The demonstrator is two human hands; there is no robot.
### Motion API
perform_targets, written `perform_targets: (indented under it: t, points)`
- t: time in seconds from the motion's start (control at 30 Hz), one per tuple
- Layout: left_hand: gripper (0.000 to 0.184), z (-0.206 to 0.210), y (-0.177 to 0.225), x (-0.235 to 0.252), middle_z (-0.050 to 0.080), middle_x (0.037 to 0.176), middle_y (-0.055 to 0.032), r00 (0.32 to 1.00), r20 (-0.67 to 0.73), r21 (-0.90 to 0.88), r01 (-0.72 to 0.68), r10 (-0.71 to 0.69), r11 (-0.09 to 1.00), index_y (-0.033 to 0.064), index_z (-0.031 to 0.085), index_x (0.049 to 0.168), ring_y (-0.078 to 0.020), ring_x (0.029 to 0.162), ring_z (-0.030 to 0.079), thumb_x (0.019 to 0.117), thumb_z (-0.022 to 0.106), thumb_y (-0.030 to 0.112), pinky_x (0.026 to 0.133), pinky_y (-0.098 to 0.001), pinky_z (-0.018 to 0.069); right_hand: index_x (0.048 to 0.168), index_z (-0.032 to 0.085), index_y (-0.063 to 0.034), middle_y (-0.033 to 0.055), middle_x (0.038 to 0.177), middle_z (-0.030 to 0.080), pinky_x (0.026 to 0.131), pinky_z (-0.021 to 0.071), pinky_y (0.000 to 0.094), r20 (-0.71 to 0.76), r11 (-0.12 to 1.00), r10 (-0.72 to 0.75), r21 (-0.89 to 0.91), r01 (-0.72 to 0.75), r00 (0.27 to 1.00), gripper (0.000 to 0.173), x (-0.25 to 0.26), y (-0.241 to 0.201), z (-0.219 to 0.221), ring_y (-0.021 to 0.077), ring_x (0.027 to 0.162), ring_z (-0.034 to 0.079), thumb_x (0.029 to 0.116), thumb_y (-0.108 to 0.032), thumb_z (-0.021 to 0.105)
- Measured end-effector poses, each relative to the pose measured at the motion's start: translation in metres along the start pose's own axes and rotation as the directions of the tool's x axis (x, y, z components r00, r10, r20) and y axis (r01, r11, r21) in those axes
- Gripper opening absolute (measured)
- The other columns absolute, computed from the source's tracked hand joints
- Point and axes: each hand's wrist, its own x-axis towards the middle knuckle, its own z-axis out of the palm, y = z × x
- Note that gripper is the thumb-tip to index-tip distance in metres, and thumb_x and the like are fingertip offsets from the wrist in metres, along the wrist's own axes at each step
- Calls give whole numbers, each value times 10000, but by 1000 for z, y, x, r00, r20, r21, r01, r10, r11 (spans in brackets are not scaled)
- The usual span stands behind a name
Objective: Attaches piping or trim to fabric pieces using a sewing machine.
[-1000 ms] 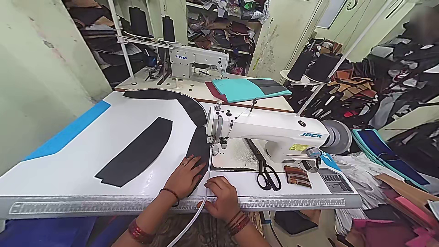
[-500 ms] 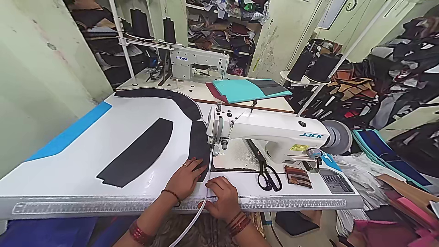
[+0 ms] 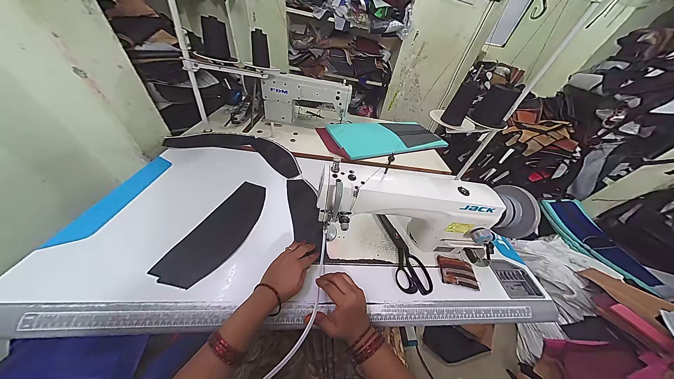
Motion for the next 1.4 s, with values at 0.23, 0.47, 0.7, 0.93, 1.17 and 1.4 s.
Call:
perform_targets:
  t: [0.23, 0.47, 0.7, 0.93, 1.17, 1.4]
  points:
    - [444, -5, -1, 17, 502, 1555, -137, 998, 56, 20, 32, -33, 999, 87, 621, 1416, -368, 1489, 391, 1032, 406, 33, 1234, -496, 276, 1048, 782, -52, 93, 1062, 770, 825, 600, 317, -5, 1000, -11, -19, 11, 1000, 707, -1, -1, 0, 203, 974, 734, 908, -684, 499]
    - [450, -10, -1, 38, 471, 1579, -134, 994, 71, 49, 80, -83, 996, 86, 594, 1444, -352, 1501, 372, 1042, 398, 35, 1247, -476, 250, 1053, 784, -56, 103, 1097, 769, 835, 597, 310, -2, 998, -39, -41, 39, 999, 690, -2, -1, 1, 204, 998, 735, 907, -673, 512]
    - [423, -10, -7, 58, 490, 1559, -141, 994, 44, 40, 102, -103, 994, 66, 623, 1403, -333, 1491, 389, 1045, 398, 54, 1249, -454, 251, 1061, 784, -61, 97, 1113, 770, 841, 598, 312, -1, 998, -36, -60, 36, 999, 666, -2, -2, 2, 207, 1009, 736, 924, -647, 498]
    - [454, -11, 0, 59, 406, 1614, -165, 983, 62, -32, 175, -173, 984, 31, 531, 1478, -357, 1543, 282, 1096, 420, 251, 1265, -499, 190, 1082, 781, -59, 90, 1126, 768, 846, 599, 316, 4, 996, 5, -91, -5, 1000, 661, -1, -3, 3, 211, 1015, 737, 923, -637, 502]
    - [439, -16, 52, 6, 600, 1363, -251, 851, 226, -132, 509, -475, 850, -33, 616, 1297, -408, 1313, 557, 1061, 521, 325, 1078, -559, 454, 968, 795, -74, 62, 1054, 780, 915, 578, 298, 74, 993, -92, -73, 97, 993, 485, -5, -1, 0, 192, 1029, 731, 914, -511, 590]
    - [465, -19, 66, -30, 526, 1437, -280, 838, 315, -199, 518, -446, 832, -76, 505, 1402, -451, 1329, 524, 1001, 599, 138, 1066, -575, 459, 1140, 702, 119, 294, 1178, 701, 1028, 492, 586, 61, 850, 411, -385, -359, 909, 326, -11, 32, -119, 469, 1133, 667, 962, -142, 624]
